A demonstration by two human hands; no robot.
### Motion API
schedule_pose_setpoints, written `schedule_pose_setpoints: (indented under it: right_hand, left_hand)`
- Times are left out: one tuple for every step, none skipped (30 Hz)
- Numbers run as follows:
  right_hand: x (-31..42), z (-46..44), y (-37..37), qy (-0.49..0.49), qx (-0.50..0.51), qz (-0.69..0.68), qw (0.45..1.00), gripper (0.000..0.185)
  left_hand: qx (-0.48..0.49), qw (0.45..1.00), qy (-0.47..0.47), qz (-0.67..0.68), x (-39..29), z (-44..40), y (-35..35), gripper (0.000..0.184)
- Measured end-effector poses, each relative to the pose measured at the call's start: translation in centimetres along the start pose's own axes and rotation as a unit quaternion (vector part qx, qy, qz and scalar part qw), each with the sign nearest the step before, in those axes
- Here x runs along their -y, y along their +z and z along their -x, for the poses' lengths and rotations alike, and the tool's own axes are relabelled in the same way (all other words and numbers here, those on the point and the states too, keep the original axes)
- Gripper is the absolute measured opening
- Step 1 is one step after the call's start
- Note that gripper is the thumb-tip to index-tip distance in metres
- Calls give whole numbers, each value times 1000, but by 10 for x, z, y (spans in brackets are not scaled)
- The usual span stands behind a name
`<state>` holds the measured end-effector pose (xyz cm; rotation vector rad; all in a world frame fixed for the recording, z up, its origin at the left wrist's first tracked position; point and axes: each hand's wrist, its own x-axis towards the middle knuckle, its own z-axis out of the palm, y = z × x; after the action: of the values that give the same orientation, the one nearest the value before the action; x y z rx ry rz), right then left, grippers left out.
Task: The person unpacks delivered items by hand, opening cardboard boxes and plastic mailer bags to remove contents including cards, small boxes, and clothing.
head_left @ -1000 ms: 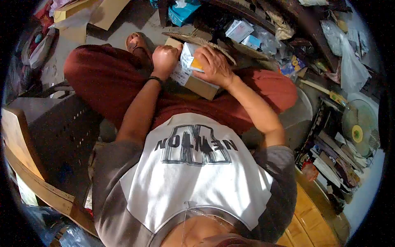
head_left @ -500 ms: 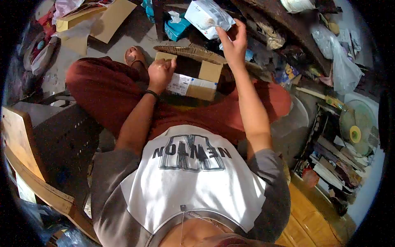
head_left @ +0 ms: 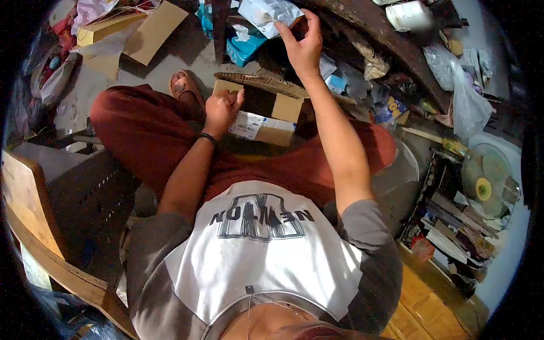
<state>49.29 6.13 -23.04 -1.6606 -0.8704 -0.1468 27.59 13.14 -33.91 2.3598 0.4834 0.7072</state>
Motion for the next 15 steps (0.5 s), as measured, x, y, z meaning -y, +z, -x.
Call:
schedule_pose_setpoints:
  right_hand:
    - [0,-2,2,4,2,2,1000,52]
    - [13,-1,-3,65,15,-9,998,52]
    - [15,2,-4,95,-2,-61,994,49]
    - [20,9,-8,138,-2,-88,986,44]
    - [25,18,-13,180,-1,-113,977,38]
    - [25,26,-19,204,6,-142,969,36]
    - [23,36,-26,229,12,-170,958,33]
    - [26,46,-31,254,16,-197,947,31]
    - [36,55,-35,280,-10,-229,932,32]
    - [47,62,-39,304,-37,-260,916,33]
    - [53,68,-41,326,-65,-292,897,34]
    - [50,77,-50,341,-46,-315,885,33]
    - [54,84,-54,355,-53,-331,873,34]
    - [66,92,-59,368,-58,-347,861,35]
    - [74,97,-63,380,-60,-362,849,35]
  left_hand:
    - [-1,1000,2,12,2,0,1,37]
    - [-2,1000,4,25,2,2,1,36]
    - [2,1000,2,22,1,3,0,37]
    - [6,1000,1,20,0,2,-2,37]
    - [10,1000,0,19,-2,1,-3,38]
    - [10,1000,-11,19,-3,0,-4,38]
    - [11,999,-23,20,-5,-1,-4,39]
    - [14,999,-33,21,-7,-1,-5,39]
    - [21,999,-24,18,-9,-2,-9,40]
    - [29,999,-14,14,-11,-4,-13,40]
    - [37,999,-3,10,-12,-4,-15,41]
    - [35,999,0,13,-8,-1,-9,41]
    - [34,999,4,16,0,3,1,42]
    - [31,999,7,19,1,3,3,43]
    - [42,999,16,4,1,4,5,41]
